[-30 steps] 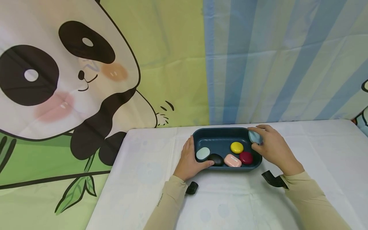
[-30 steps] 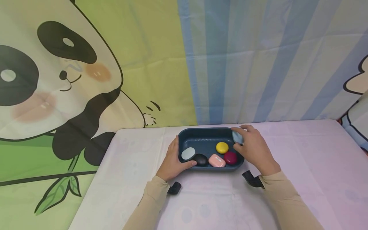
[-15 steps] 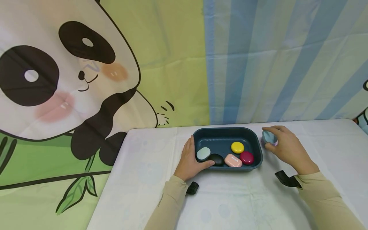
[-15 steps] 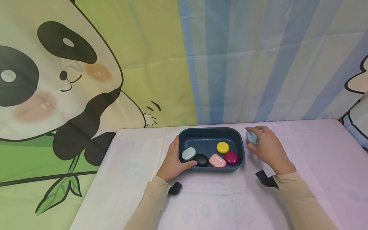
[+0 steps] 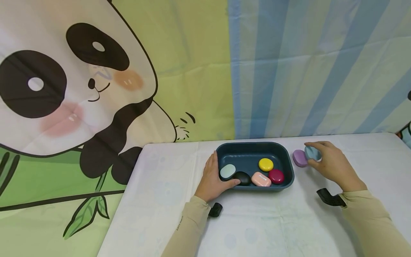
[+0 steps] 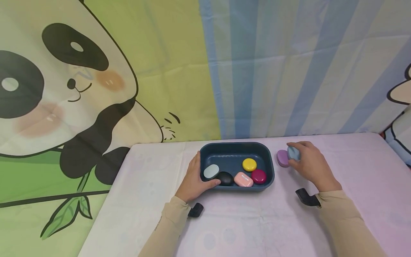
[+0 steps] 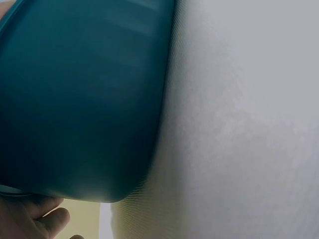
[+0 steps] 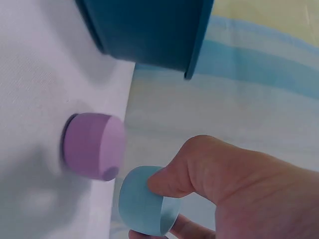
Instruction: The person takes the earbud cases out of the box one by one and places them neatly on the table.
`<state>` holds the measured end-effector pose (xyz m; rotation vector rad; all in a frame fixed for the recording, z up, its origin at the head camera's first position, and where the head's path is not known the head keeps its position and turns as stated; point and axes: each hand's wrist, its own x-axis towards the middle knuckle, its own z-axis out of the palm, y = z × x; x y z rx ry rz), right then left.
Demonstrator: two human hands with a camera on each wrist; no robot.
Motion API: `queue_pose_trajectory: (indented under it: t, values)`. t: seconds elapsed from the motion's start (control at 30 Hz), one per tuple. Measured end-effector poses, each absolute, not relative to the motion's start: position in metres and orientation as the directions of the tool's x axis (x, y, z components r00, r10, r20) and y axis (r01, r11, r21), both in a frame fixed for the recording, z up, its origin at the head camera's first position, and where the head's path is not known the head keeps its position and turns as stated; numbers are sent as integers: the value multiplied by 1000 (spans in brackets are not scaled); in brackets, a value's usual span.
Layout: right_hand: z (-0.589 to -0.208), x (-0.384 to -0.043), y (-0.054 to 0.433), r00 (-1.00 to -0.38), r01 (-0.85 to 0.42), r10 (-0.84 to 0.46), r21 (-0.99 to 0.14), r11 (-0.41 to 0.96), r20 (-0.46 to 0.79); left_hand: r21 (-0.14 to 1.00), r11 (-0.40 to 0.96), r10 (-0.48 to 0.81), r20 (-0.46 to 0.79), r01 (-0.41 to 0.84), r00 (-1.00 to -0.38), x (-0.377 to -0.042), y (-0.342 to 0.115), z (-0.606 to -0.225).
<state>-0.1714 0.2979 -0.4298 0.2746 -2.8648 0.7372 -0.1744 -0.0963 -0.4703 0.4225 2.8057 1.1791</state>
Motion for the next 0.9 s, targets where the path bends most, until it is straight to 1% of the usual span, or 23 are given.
queue_pose_trajectory:
  t: [0.13,0.33,0.9]
  values:
    - [-437,-174,307,-973,-206,-129,-463,862,192,712,665,279,45,227,-959,-174,-96,-470]
    - [-445,-177,318,-977,-191,-130,-438,878,167,713,664,277,47,226,-960,-175,-96,-471]
    - [-450,-183,320,-988,-149,-153,-427,892,25,715,660,275,57,232,-960,-175,-96,-473]
